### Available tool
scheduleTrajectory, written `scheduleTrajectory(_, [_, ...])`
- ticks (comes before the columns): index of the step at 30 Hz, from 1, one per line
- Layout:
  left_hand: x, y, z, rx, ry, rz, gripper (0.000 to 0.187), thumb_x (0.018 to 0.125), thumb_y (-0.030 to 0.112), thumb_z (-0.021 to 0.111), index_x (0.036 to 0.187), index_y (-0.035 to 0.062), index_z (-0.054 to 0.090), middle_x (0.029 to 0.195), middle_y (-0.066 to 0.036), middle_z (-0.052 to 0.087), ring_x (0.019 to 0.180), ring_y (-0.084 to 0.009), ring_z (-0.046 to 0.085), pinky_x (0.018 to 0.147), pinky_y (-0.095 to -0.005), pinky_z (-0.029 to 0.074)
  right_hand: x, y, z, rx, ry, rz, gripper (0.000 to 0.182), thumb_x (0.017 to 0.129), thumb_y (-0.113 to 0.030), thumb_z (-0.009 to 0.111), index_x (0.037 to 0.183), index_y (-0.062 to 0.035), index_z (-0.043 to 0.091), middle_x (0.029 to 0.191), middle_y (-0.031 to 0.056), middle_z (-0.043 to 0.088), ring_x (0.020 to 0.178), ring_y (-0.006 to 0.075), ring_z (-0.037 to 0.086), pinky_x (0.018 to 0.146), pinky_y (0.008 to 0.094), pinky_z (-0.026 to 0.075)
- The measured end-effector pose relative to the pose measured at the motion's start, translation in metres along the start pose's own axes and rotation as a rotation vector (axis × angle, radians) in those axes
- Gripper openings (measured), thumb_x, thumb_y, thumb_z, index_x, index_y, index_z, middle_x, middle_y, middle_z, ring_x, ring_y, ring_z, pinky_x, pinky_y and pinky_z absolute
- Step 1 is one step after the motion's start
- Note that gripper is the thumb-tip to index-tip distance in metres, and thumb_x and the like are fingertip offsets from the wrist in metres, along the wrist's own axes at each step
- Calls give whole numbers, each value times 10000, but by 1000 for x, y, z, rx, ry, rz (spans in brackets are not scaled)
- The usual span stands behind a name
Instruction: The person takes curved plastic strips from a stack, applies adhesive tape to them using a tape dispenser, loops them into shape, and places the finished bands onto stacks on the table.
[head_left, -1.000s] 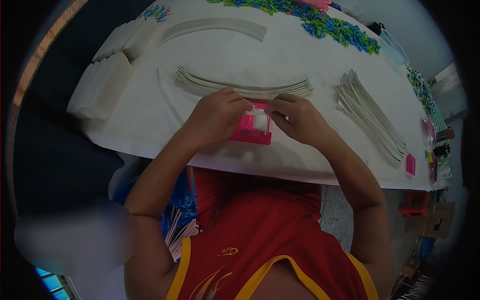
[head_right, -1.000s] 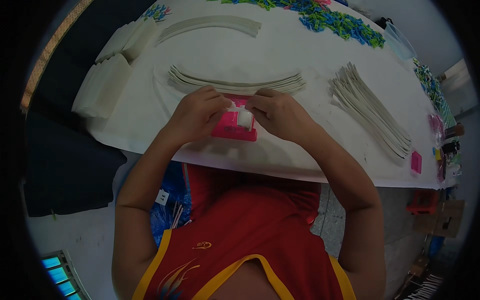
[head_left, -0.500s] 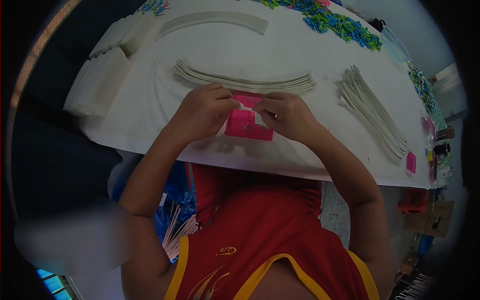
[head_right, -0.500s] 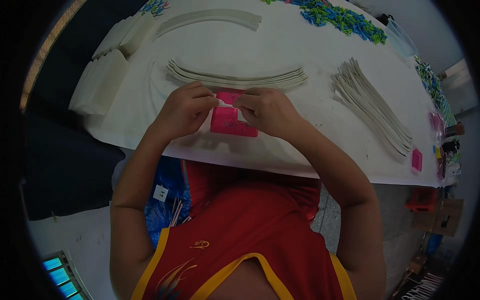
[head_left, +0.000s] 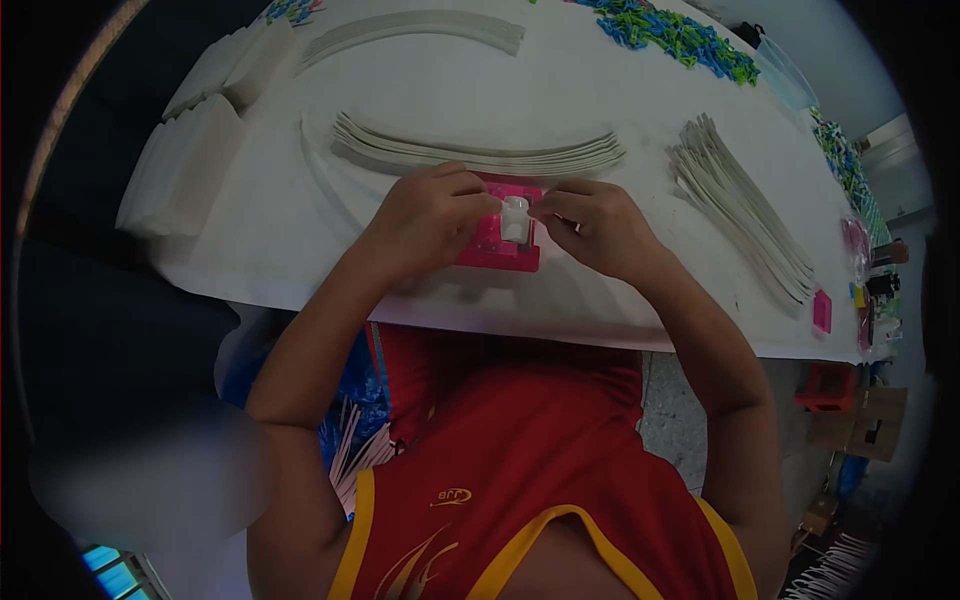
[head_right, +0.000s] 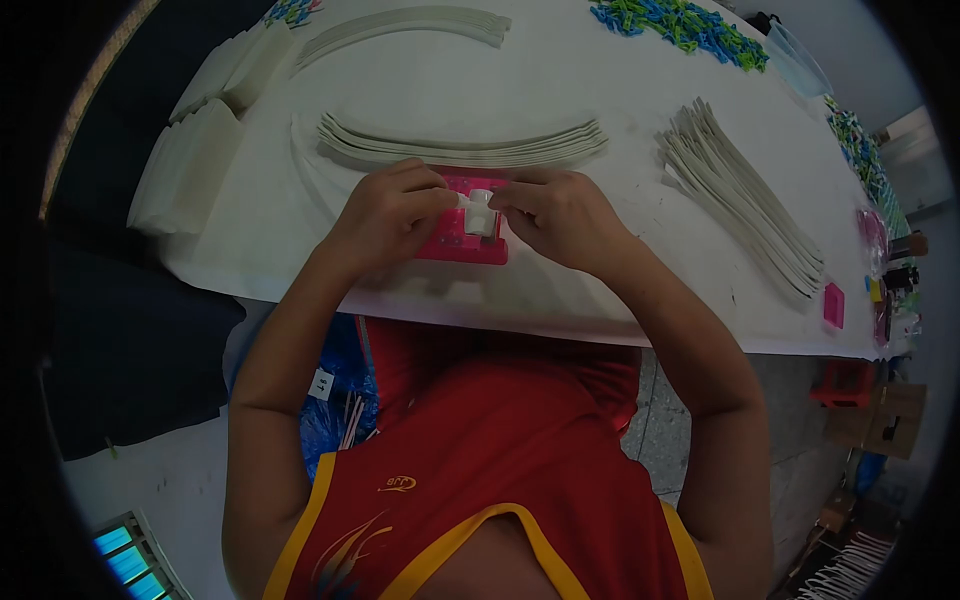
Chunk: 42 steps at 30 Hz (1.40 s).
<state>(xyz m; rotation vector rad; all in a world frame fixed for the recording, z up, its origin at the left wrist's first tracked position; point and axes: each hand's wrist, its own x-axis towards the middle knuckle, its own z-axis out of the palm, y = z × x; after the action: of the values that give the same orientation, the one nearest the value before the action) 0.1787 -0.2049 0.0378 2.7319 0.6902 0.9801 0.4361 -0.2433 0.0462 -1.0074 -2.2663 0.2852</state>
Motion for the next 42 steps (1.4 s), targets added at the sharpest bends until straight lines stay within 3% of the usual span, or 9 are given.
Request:
scheduleTrajectory(2, [0, 1, 0, -6, 0, 1, 231, 721, -17, 701, 930, 69, 746, 905, -89, 705, 879, -286, 679, 746, -404, 569, -1, 0, -1, 13, -2, 14, 140, 800, 1, 695, 925, -39, 744, 852, 97, 713, 724, 290, 692, 637, 386, 559])
scheduleTrajectory(9, [-1, 0, 3, -25, 5, 2, 232, 730, -19, 704, 939, 71, 751, 908, -85, 706, 870, -279, 681, 753, -398, 570, -29, 8, -40, -49, -69, 90, 148, 806, 11, 695, 938, -35, 742, 860, 104, 709, 715, 281, 681, 634, 372, 550])
scheduleTrajectory(12, [-1, 0, 5, -32, 16, 7, 219, 733, -15, 706, 930, 70, 751, 902, -85, 708, 862, -274, 682, 750, -393, 570, -56, 12, -66, -62, -61, 166, 150, 821, 38, 684, 948, -21, 738, 868, 106, 707, 707, 256, 683, 626, 357, 542])
scheduleTrajectory(14, [0, 0, 6, -34, 19, 6, 212, 733, -14, 707, 924, 68, 751, 899, -86, 708, 857, -272, 682, 749, -391, 570, -77, 13, -86, -55, -59, 345, 145, 839, 72, 670, 952, 0, 726, 895, 113, 709, 705, 227, 679, 627, 338, 536])
scheduleTrajectory(21, [0, -1, 7, -50, 26, 21, 202, 732, -17, 708, 911, 66, 751, 895, -81, 713, 852, -268, 686, 738, -384, 576, -172, 43, -150, -239, 72, 401, 141, 855, 103, 656, 957, 19, 705, 926, 122, 701, 733, 204, 663, 655, 293, 522])
scheduleTrajectory(26, [1, 0, 5, -54, 17, 16, 213, 728, -27, 708, 913, 68, 752, 892, -80, 715, 858, -271, 691, 731, -384, 579, -212, 47, -188, -389, 107, 598, 121, 891, 97, 629, 962, 18, 687, 932, 114, 699, 765, 178, 663, 687, 272, 508])
scheduleTrajectory(42, [12, 2, 7, -62, -36, 48, 164, 732, -20, 720, 878, 53, 742, 872, -75, 701, 840, -263, 656, 726, -380, 565, -248, 59, -206, -442, 121, 679, 118, 922, 75, 611, 987, 11, 685, 975, 106, 711, 792, 172, 666, 705, 272, 513])
